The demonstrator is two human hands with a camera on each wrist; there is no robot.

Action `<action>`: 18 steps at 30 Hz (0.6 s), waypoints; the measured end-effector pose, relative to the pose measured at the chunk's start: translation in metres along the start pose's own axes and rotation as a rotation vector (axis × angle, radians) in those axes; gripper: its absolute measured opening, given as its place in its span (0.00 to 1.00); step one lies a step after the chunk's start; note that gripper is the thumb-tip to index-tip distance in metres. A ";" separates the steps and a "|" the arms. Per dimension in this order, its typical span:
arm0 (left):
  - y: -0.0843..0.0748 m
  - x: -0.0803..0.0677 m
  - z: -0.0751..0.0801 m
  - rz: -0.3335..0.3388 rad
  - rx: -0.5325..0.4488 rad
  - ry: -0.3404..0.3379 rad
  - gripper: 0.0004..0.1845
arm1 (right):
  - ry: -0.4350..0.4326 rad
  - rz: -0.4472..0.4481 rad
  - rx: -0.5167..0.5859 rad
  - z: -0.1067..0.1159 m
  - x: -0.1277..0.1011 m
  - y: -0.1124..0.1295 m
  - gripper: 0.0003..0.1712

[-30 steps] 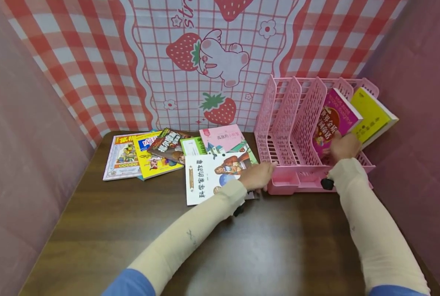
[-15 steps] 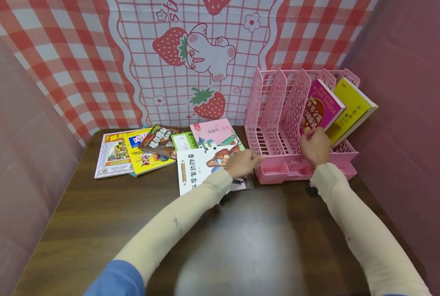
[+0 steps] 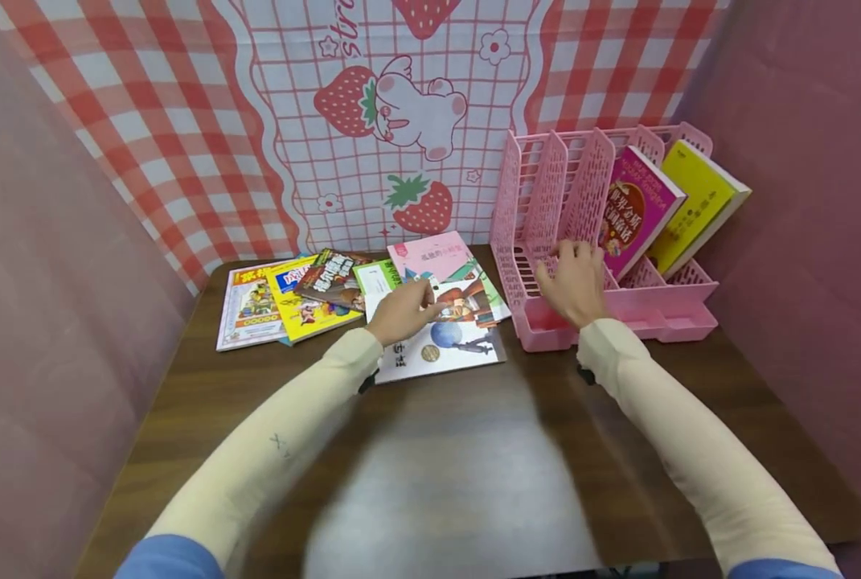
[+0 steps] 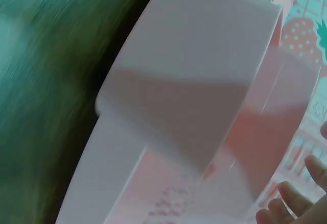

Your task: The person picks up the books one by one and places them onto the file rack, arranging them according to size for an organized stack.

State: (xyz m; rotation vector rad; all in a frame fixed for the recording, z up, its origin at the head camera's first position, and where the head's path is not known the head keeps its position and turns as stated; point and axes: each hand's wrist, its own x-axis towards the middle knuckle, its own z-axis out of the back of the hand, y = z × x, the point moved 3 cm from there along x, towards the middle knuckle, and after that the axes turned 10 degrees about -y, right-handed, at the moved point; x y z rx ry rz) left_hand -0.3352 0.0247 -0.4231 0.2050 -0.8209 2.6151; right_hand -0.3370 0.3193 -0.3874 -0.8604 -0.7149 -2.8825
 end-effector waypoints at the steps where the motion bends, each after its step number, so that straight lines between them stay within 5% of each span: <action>1: 0.007 -0.003 0.005 0.011 0.018 -0.008 0.12 | 0.007 0.010 0.000 -0.003 0.000 0.005 0.24; 18: 0.090 -0.052 0.058 0.123 0.108 -0.045 0.15 | 0.099 0.242 0.042 -0.049 -0.013 0.085 0.24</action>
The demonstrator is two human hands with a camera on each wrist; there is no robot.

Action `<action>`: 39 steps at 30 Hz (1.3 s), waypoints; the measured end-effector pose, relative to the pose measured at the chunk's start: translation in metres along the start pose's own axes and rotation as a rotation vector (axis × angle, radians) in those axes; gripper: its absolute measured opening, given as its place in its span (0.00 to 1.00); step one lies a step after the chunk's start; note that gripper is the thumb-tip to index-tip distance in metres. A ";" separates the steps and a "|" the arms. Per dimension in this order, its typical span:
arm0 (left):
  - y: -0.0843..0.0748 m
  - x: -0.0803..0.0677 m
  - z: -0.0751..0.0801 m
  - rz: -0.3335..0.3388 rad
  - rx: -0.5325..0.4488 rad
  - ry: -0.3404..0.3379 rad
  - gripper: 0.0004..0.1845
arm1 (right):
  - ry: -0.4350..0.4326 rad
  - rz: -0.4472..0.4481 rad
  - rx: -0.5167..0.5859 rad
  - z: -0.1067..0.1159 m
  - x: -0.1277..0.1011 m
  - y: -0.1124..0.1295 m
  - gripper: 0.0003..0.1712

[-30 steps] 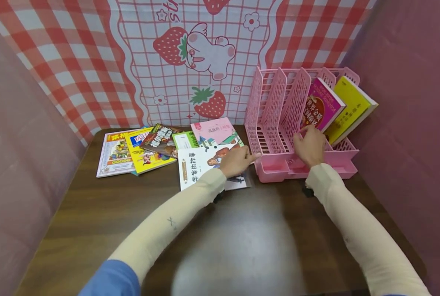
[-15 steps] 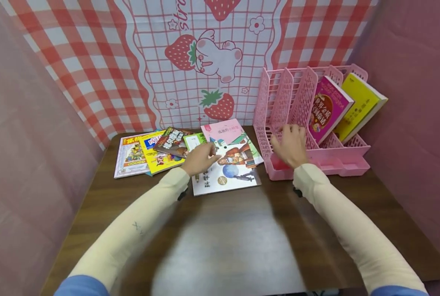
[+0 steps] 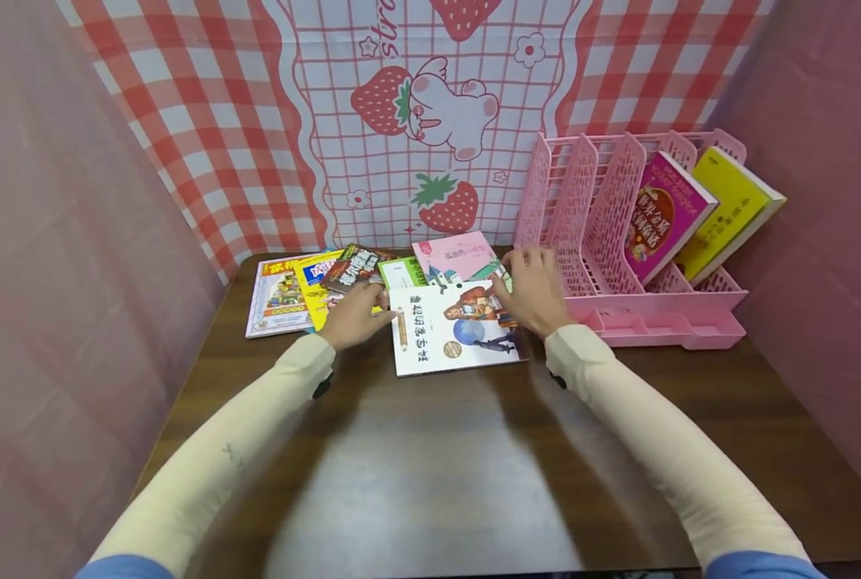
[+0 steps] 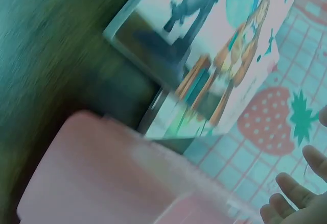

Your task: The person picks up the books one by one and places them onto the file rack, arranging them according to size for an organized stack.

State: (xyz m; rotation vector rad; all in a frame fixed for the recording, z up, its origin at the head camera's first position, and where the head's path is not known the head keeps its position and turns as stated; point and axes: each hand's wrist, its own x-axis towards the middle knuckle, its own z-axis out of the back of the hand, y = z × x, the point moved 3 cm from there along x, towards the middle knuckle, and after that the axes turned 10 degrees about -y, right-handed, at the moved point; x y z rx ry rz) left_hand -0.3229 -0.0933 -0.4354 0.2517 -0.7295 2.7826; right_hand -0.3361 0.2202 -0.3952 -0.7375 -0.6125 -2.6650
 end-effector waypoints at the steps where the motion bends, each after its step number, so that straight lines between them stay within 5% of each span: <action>1: 0.004 -0.001 0.001 0.007 -0.007 -0.003 0.15 | 0.009 0.011 0.004 -0.003 0.000 0.003 0.24; 15: 0.029 -0.012 0.012 0.090 -0.042 -0.019 0.17 | 0.222 0.098 -0.013 -0.036 0.004 0.039 0.30; 22: 0.028 -0.021 0.008 0.051 -0.048 0.024 0.13 | 0.488 0.087 -0.146 -0.046 0.003 0.033 0.38; 28: 0.028 -0.026 0.004 0.036 -0.056 0.131 0.15 | 0.614 0.006 -0.170 -0.056 0.007 0.014 0.47; 39: 0.029 -0.030 -0.010 0.064 -0.097 0.448 0.30 | 0.613 -0.022 -0.239 -0.059 0.019 0.005 0.56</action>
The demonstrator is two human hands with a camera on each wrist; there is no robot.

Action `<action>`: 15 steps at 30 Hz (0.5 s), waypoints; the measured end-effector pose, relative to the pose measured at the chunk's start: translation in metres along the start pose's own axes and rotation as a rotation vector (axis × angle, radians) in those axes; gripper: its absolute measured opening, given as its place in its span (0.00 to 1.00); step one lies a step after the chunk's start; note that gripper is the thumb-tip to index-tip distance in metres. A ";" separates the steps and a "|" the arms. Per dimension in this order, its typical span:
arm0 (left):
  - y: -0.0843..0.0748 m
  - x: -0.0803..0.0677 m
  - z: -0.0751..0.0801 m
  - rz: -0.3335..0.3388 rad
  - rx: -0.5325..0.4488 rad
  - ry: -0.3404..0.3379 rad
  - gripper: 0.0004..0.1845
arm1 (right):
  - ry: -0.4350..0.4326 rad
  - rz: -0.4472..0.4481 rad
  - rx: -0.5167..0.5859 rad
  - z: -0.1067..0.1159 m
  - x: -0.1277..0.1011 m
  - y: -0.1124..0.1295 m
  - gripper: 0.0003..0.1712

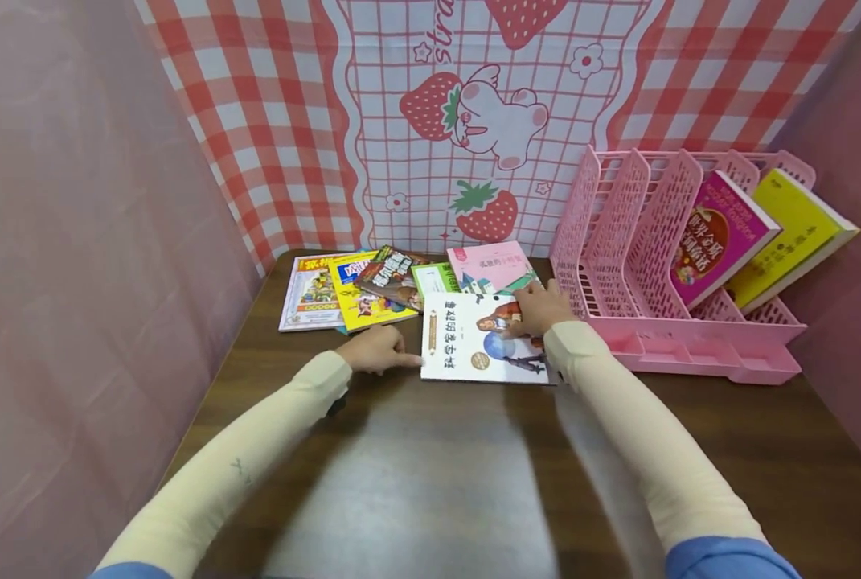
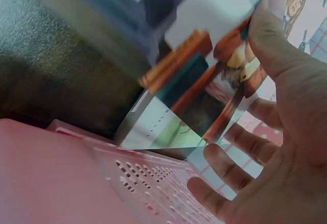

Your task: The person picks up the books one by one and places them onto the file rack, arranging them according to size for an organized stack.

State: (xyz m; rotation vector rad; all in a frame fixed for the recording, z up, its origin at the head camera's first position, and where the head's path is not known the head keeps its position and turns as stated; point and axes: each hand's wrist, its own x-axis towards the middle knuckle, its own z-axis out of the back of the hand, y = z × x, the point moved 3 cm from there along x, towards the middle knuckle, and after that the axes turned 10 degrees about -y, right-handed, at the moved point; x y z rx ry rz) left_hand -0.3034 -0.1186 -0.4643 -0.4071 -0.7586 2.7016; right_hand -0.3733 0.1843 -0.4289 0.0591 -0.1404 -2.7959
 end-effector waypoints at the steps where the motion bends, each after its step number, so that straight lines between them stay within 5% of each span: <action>1: -0.001 0.001 -0.001 0.007 -0.016 0.020 0.30 | 0.003 -0.015 -0.009 0.000 -0.002 -0.001 0.58; 4: 0.005 0.010 -0.010 0.019 -0.043 0.037 0.30 | -0.001 -0.035 -0.050 0.001 -0.005 -0.003 0.57; 10: 0.004 0.007 -0.003 0.070 -0.055 0.010 0.29 | 0.072 -0.021 -0.080 0.004 -0.009 -0.006 0.35; 15: 0.006 0.003 -0.002 0.096 -0.149 -0.032 0.25 | 0.234 0.044 0.106 -0.002 -0.018 -0.016 0.34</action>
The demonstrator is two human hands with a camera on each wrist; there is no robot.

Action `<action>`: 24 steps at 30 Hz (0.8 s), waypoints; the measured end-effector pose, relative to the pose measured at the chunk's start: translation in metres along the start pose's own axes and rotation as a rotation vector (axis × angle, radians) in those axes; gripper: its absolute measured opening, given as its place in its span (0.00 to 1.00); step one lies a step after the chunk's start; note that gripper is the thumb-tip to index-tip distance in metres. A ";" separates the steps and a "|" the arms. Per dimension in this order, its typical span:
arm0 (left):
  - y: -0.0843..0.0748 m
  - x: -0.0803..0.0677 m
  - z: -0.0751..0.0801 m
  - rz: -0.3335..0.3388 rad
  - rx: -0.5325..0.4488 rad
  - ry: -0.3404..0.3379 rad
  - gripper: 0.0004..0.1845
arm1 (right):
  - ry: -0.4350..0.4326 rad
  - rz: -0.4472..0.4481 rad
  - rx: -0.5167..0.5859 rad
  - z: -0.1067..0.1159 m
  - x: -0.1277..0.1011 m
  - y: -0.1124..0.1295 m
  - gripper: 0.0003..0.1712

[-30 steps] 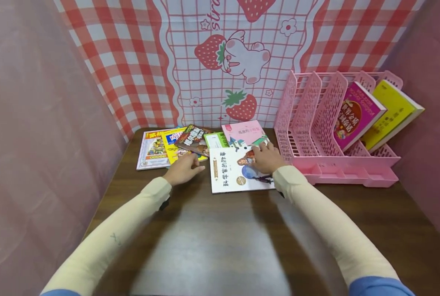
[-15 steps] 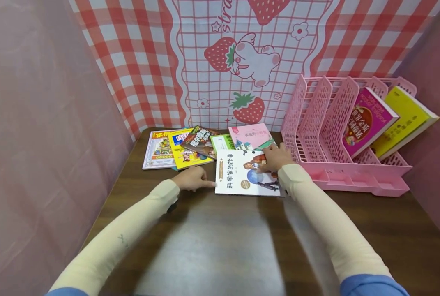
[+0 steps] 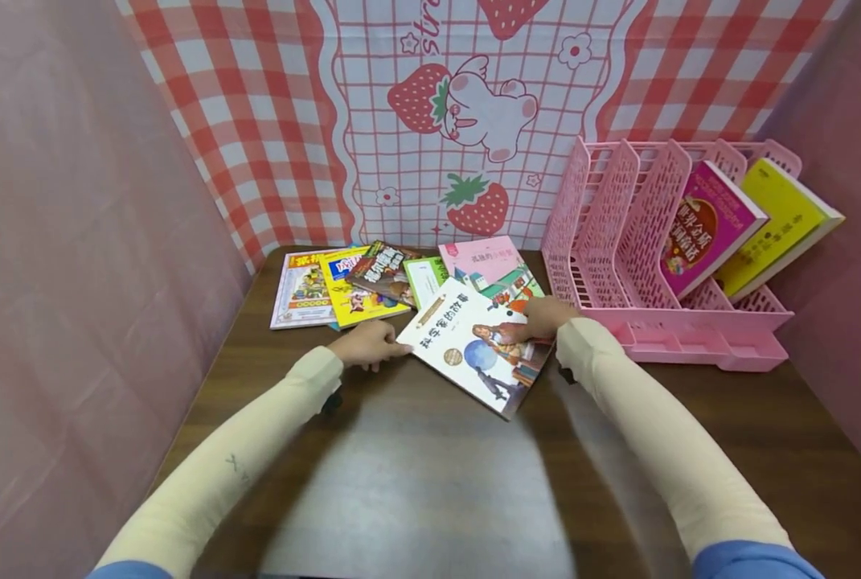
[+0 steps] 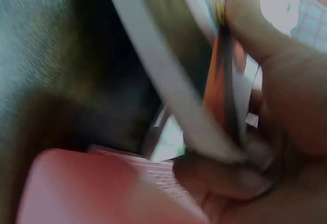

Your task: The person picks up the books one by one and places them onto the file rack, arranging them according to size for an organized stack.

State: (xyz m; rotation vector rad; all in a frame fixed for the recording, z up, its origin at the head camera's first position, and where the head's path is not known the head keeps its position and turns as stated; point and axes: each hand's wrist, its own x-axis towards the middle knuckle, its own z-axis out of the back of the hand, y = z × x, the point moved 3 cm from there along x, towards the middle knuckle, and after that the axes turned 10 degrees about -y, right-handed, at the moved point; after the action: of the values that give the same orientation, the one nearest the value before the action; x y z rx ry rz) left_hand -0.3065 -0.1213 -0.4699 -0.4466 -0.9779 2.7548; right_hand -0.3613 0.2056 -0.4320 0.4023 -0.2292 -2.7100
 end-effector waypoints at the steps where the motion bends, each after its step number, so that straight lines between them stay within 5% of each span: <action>1: 0.000 -0.001 0.001 0.010 -0.041 -0.010 0.25 | 0.039 0.010 0.059 -0.002 -0.003 -0.001 0.33; 7: 0.006 -0.005 0.004 0.137 -0.340 -0.067 0.24 | 0.233 0.024 0.477 -0.017 -0.020 0.001 0.27; 12: 0.007 -0.005 -0.001 0.214 -0.552 -0.142 0.22 | 0.090 0.029 0.774 -0.015 -0.027 0.004 0.23; 15: 0.000 -0.008 -0.011 0.164 -0.643 -0.093 0.22 | -0.054 0.041 0.869 -0.012 -0.028 0.007 0.24; 20: -0.016 -0.011 -0.030 -0.019 -0.708 0.110 0.21 | -0.244 -0.032 0.975 -0.011 -0.025 0.017 0.27; 24: -0.020 -0.012 -0.028 -0.077 -0.757 0.076 0.19 | -0.206 -0.077 1.079 -0.011 -0.022 0.020 0.23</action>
State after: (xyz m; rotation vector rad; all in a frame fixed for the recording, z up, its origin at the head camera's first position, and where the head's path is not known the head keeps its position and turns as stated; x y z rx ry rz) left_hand -0.2840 -0.0929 -0.4753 -0.5862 -1.9491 2.1873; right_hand -0.3311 0.1957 -0.4326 0.3977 -1.7639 -2.4472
